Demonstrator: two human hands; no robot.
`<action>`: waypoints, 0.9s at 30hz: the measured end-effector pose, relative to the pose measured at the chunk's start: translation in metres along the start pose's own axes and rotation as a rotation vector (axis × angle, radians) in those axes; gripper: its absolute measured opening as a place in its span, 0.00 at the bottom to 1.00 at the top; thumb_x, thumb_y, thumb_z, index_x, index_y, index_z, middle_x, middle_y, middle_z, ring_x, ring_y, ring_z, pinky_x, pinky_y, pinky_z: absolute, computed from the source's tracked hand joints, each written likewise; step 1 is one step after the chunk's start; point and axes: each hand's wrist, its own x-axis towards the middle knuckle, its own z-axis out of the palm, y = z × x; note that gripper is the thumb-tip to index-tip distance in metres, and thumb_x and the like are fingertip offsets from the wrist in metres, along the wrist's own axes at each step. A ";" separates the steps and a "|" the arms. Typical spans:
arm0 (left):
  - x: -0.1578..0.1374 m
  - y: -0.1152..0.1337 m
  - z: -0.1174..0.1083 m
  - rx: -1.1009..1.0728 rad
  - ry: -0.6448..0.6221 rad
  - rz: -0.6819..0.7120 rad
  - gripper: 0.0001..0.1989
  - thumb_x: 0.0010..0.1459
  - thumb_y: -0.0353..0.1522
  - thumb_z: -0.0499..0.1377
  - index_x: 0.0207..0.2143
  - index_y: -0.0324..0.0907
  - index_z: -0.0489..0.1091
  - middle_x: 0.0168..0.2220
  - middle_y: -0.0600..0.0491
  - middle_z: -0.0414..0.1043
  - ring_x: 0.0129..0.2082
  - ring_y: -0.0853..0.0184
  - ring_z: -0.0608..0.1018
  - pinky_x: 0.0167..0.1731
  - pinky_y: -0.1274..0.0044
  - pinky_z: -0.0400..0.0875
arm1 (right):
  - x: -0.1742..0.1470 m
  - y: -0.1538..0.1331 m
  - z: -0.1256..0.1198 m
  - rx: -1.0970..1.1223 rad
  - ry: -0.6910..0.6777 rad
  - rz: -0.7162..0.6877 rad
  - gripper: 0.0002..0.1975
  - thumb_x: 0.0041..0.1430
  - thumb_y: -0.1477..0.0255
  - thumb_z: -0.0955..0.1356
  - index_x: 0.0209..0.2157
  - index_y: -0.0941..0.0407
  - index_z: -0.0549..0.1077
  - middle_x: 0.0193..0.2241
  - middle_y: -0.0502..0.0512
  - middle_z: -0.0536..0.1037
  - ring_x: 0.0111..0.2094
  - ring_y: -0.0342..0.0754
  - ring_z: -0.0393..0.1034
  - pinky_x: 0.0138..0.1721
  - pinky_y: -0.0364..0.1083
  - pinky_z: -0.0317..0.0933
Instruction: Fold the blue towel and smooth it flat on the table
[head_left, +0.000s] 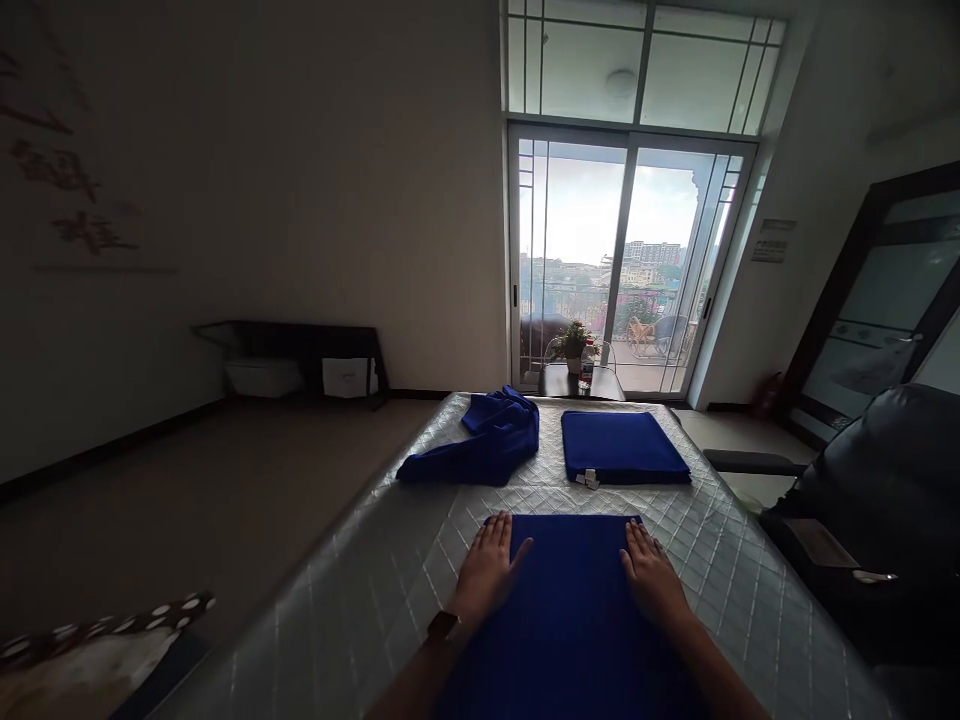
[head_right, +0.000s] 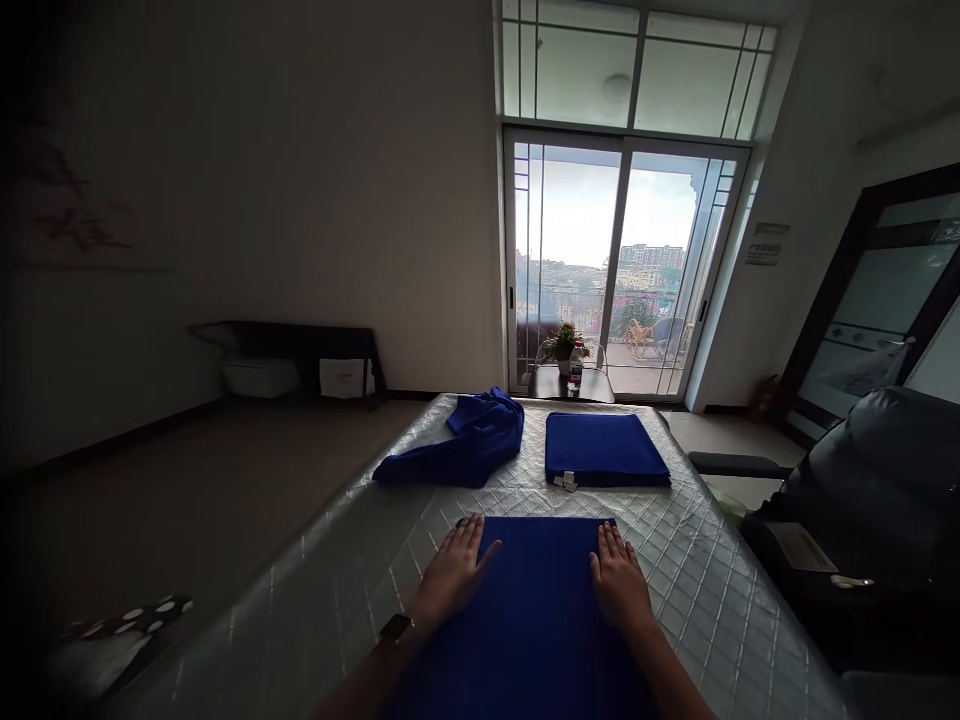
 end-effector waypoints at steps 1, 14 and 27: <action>0.000 0.000 0.000 -0.003 0.000 -0.006 0.44 0.71 0.55 0.35 0.71 0.29 0.55 0.73 0.38 0.53 0.73 0.53 0.56 0.71 0.60 0.51 | 0.000 0.000 -0.001 -0.005 -0.008 0.001 0.34 0.71 0.63 0.48 0.73 0.65 0.50 0.74 0.58 0.49 0.75 0.48 0.37 0.73 0.53 0.37; 0.001 -0.003 0.005 -0.028 0.025 0.005 0.41 0.71 0.54 0.38 0.71 0.32 0.55 0.73 0.39 0.53 0.73 0.52 0.56 0.71 0.59 0.53 | 0.024 -0.004 -0.013 -0.012 -0.035 -0.016 0.34 0.71 0.64 0.51 0.72 0.67 0.53 0.73 0.64 0.50 0.75 0.53 0.39 0.73 0.55 0.40; 0.001 0.001 -0.002 0.031 -0.014 0.018 0.43 0.71 0.53 0.34 0.71 0.28 0.54 0.73 0.38 0.52 0.73 0.52 0.57 0.71 0.60 0.53 | 0.022 0.004 0.006 0.032 0.047 -0.015 0.34 0.72 0.63 0.51 0.72 0.67 0.52 0.73 0.63 0.51 0.75 0.52 0.40 0.73 0.55 0.39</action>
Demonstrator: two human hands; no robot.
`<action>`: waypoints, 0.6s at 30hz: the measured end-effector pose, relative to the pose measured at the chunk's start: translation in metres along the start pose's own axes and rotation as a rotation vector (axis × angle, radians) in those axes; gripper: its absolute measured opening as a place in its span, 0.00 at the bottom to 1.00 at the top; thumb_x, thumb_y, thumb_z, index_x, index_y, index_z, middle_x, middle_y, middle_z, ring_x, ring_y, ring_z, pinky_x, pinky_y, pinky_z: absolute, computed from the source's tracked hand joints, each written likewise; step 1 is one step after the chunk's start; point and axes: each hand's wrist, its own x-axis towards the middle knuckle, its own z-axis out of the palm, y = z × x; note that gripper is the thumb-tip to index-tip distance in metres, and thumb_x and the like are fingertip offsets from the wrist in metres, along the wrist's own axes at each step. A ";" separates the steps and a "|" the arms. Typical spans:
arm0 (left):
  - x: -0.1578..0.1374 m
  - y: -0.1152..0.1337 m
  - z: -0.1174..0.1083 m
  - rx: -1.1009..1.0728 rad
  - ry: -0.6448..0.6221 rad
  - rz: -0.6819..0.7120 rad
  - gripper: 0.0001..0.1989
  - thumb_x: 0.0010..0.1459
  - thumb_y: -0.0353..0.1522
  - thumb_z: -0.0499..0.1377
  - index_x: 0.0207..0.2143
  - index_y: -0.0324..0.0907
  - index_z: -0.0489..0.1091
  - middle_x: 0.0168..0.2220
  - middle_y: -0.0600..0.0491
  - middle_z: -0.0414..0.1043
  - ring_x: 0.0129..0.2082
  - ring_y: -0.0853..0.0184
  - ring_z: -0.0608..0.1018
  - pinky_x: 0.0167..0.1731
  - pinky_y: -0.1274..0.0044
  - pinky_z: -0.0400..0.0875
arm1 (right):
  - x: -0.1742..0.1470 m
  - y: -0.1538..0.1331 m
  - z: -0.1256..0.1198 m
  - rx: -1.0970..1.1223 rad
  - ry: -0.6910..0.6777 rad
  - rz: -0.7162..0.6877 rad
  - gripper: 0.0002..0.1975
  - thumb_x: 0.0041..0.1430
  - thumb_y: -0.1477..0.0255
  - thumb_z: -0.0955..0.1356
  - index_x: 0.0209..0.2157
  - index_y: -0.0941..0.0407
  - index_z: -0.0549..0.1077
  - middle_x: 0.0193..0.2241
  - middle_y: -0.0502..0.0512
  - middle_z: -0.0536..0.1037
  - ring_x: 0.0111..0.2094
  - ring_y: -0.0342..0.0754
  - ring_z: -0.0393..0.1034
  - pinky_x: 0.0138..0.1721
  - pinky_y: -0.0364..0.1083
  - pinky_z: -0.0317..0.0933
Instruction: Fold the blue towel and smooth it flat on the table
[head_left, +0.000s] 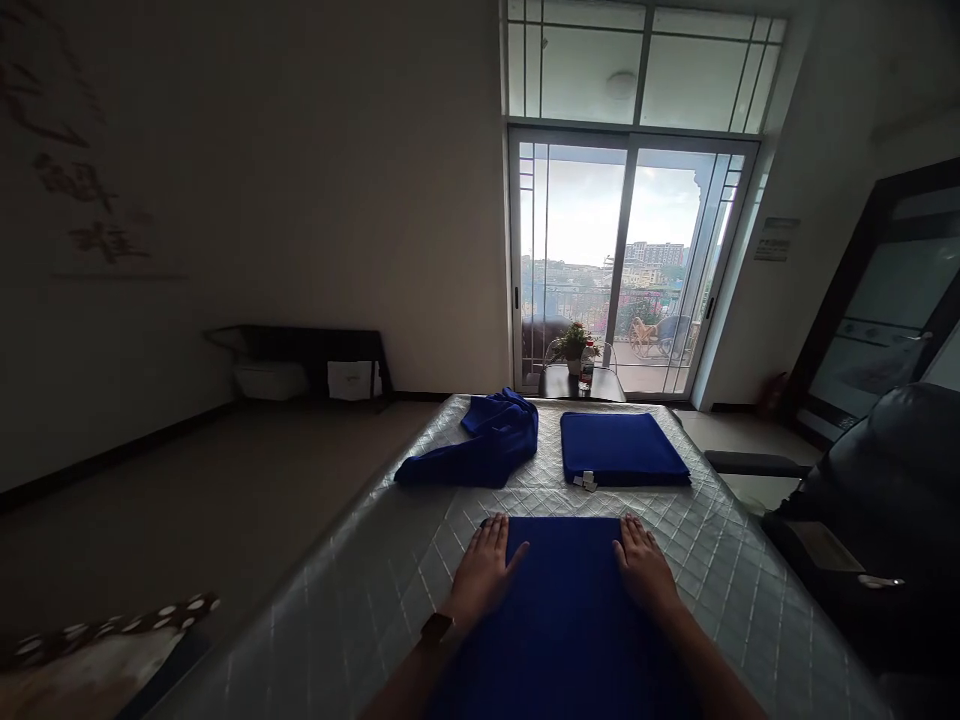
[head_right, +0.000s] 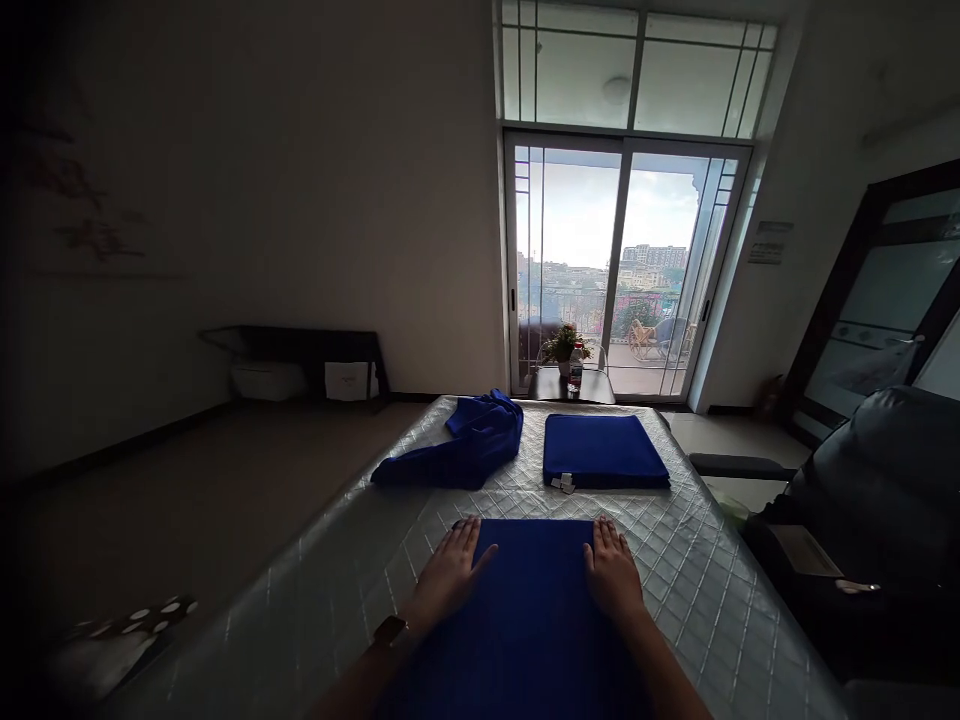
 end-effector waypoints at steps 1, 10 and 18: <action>0.002 0.001 -0.002 0.017 -0.032 -0.019 0.44 0.71 0.54 0.33 0.71 0.27 0.54 0.73 0.37 0.52 0.73 0.51 0.57 0.71 0.60 0.52 | 0.000 0.000 0.000 0.004 0.001 -0.001 0.34 0.72 0.64 0.51 0.72 0.67 0.52 0.73 0.63 0.51 0.75 0.52 0.40 0.73 0.55 0.39; 0.028 0.113 -0.012 -0.021 -0.120 0.115 0.44 0.71 0.53 0.30 0.71 0.30 0.57 0.72 0.38 0.55 0.73 0.54 0.56 0.71 0.62 0.51 | -0.001 0.000 0.001 0.030 0.021 0.003 0.33 0.72 0.64 0.51 0.71 0.68 0.53 0.73 0.64 0.52 0.74 0.54 0.43 0.73 0.55 0.39; 0.026 0.190 0.013 -0.226 -0.116 0.291 0.39 0.73 0.49 0.30 0.72 0.33 0.53 0.73 0.43 0.52 0.75 0.59 0.52 0.73 0.64 0.48 | 0.000 0.004 0.006 -0.055 0.000 -0.020 0.32 0.69 0.72 0.52 0.72 0.66 0.52 0.74 0.61 0.50 0.74 0.52 0.42 0.72 0.53 0.40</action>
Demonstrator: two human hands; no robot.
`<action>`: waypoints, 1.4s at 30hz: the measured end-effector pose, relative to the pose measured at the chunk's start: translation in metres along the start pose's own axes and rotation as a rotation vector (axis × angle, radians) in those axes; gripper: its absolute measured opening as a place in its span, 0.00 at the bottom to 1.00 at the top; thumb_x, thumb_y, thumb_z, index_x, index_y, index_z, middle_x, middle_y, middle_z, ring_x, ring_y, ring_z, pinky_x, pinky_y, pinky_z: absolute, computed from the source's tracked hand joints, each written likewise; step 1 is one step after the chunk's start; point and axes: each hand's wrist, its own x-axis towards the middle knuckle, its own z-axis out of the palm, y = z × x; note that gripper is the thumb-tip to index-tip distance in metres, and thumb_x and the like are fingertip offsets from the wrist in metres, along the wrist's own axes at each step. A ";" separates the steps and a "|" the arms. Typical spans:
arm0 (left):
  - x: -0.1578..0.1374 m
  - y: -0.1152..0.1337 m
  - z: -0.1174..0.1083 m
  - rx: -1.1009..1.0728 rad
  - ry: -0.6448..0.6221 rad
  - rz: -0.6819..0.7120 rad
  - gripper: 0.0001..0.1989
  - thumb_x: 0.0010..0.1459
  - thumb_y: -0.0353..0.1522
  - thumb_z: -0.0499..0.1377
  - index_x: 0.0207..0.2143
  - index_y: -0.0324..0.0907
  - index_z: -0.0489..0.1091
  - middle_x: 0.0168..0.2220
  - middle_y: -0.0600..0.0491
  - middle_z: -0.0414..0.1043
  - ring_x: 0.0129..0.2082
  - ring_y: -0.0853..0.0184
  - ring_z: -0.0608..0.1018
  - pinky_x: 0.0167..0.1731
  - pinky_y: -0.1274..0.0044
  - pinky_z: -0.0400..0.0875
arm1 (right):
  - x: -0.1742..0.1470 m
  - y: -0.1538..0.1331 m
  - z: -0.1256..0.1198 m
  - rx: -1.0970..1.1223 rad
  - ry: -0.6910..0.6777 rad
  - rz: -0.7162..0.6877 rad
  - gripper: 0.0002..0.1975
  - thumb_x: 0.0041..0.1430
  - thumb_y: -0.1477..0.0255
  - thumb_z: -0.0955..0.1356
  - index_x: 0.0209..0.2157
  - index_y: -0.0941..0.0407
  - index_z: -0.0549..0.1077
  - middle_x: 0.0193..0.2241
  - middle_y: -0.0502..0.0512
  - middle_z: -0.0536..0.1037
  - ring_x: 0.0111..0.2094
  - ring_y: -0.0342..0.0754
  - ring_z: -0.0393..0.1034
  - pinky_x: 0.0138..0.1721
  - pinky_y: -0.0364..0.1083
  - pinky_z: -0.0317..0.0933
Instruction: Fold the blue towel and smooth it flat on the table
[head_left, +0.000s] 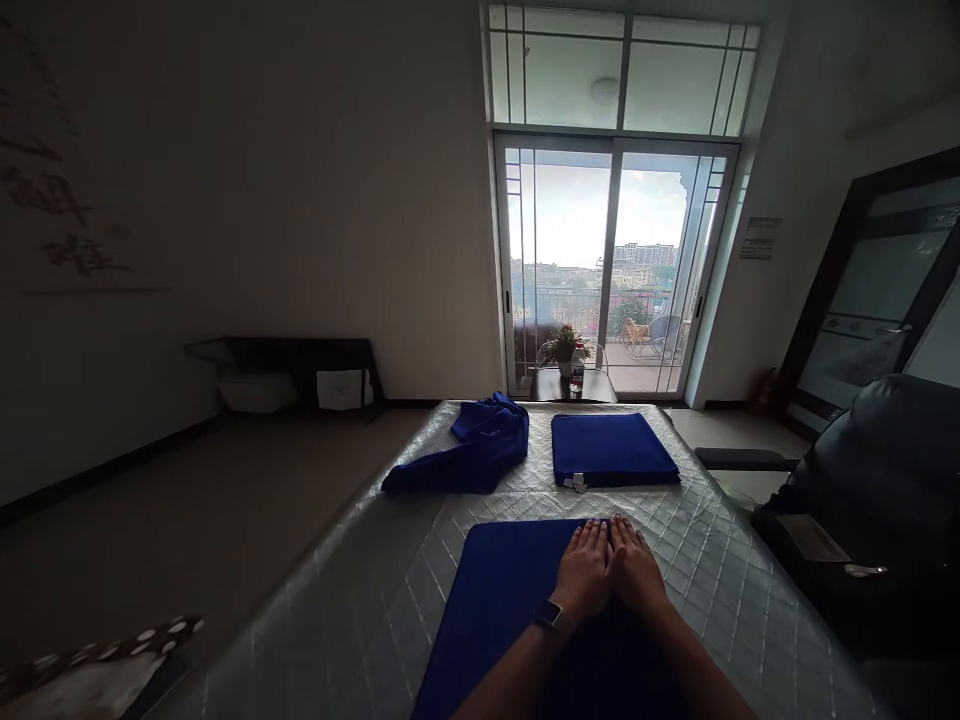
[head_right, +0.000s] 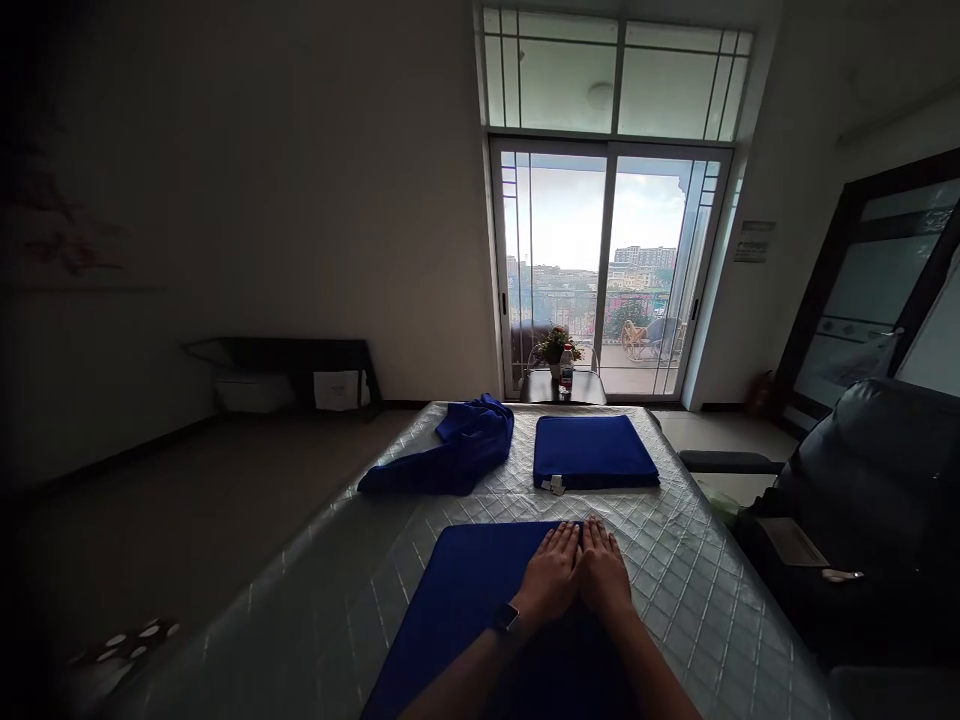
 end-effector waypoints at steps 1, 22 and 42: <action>-0.003 -0.006 -0.001 0.013 0.005 -0.010 0.39 0.73 0.50 0.30 0.72 0.33 0.54 0.73 0.43 0.52 0.75 0.59 0.52 0.73 0.64 0.48 | 0.000 -0.001 -0.001 0.012 0.001 0.005 0.32 0.70 0.70 0.52 0.72 0.66 0.51 0.73 0.62 0.51 0.74 0.52 0.42 0.72 0.53 0.40; -0.066 -0.167 -0.034 0.202 0.152 -0.292 0.40 0.72 0.53 0.37 0.71 0.33 0.55 0.72 0.40 0.56 0.73 0.54 0.56 0.71 0.59 0.51 | -0.001 -0.005 -0.007 0.092 0.003 0.035 0.33 0.72 0.63 0.50 0.72 0.65 0.52 0.74 0.60 0.51 0.74 0.50 0.40 0.73 0.53 0.38; -0.056 -0.156 -0.060 0.272 0.061 -0.445 0.45 0.71 0.53 0.32 0.70 0.25 0.56 0.72 0.33 0.53 0.73 0.50 0.56 0.70 0.58 0.53 | -0.001 -0.004 -0.009 0.106 0.010 0.024 0.34 0.72 0.64 0.51 0.71 0.67 0.53 0.73 0.62 0.52 0.74 0.53 0.42 0.73 0.55 0.40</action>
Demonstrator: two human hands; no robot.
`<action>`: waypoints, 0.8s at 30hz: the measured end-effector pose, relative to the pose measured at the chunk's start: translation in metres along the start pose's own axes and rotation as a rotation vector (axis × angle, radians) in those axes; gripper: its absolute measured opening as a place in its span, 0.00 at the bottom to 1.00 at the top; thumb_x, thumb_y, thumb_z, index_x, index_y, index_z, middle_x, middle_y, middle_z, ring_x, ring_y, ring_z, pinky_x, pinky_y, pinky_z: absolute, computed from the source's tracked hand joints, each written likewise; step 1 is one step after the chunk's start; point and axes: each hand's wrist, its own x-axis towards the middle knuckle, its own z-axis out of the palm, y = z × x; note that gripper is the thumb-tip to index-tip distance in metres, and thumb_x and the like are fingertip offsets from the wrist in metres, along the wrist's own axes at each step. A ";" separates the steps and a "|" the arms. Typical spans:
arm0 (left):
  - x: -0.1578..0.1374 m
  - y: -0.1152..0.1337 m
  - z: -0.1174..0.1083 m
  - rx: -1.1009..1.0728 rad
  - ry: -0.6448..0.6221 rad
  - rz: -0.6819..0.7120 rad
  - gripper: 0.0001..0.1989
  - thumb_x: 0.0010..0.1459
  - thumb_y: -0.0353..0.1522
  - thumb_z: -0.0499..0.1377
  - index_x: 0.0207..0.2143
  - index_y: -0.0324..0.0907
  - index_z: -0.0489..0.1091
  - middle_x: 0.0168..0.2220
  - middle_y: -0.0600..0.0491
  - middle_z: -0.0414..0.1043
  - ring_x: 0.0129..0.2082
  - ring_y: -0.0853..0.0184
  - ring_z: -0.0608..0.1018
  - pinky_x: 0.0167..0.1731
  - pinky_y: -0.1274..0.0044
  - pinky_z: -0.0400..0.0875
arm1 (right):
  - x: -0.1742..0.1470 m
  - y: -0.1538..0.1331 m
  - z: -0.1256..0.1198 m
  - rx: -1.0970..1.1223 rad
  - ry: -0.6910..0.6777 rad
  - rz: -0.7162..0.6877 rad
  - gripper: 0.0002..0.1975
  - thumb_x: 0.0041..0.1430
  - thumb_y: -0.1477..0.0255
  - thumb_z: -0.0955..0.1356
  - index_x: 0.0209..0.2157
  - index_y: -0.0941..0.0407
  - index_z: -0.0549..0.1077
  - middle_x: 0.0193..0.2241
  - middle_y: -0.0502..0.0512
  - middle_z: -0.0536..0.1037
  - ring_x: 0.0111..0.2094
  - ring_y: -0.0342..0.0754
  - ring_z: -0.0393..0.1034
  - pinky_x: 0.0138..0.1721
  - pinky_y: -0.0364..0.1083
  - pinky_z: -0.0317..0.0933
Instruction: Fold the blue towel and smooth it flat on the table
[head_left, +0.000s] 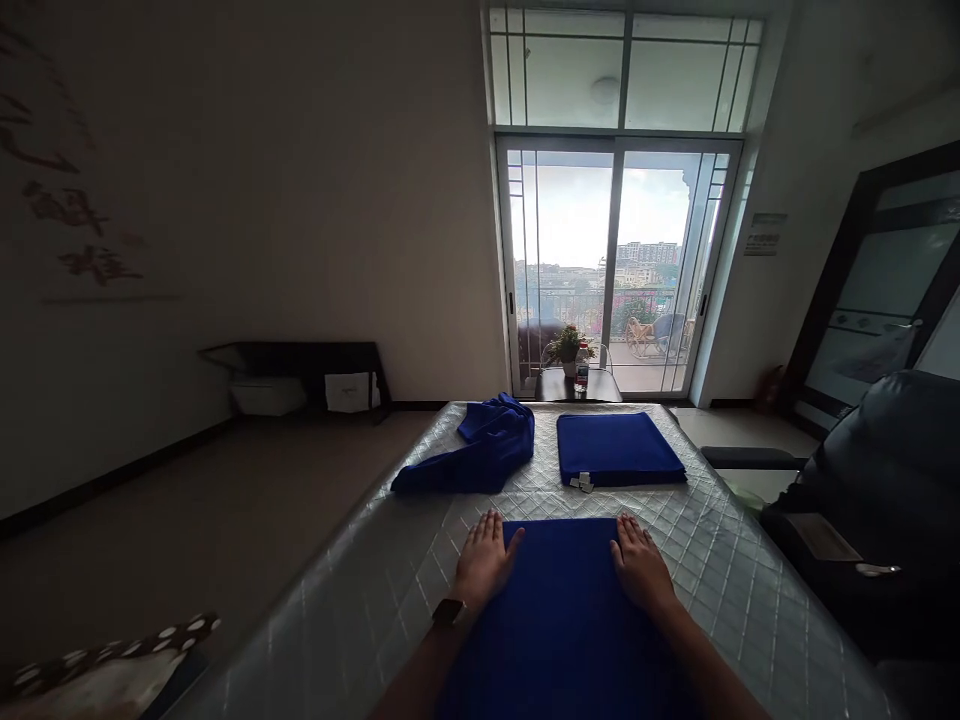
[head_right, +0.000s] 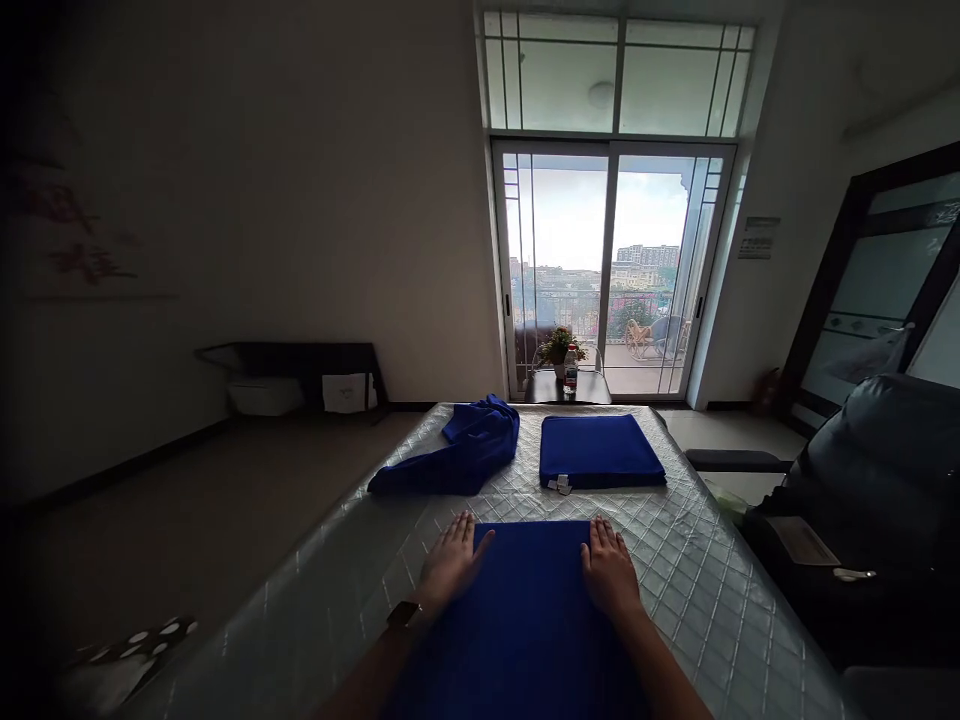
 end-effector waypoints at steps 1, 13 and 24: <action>0.000 0.012 -0.002 -0.013 -0.001 0.031 0.46 0.71 0.53 0.31 0.70 0.24 0.56 0.72 0.33 0.52 0.73 0.50 0.56 0.70 0.58 0.53 | 0.000 0.000 0.000 0.001 0.002 0.001 0.34 0.72 0.64 0.51 0.71 0.67 0.54 0.73 0.62 0.52 0.74 0.53 0.42 0.73 0.55 0.40; -0.013 0.167 0.030 -0.277 0.000 0.438 0.37 0.73 0.48 0.32 0.72 0.36 0.56 0.72 0.42 0.55 0.74 0.56 0.55 0.72 0.59 0.51 | 0.002 0.003 0.005 -0.075 -0.022 -0.015 0.32 0.69 0.71 0.52 0.72 0.67 0.53 0.73 0.63 0.52 0.74 0.52 0.41 0.73 0.54 0.40; -0.013 0.012 0.008 -0.075 0.025 0.144 0.41 0.72 0.53 0.34 0.71 0.33 0.56 0.73 0.40 0.55 0.74 0.54 0.56 0.71 0.59 0.52 | 0.002 0.004 0.008 -0.014 0.006 0.006 0.33 0.71 0.65 0.51 0.72 0.65 0.54 0.73 0.62 0.52 0.74 0.51 0.42 0.73 0.54 0.39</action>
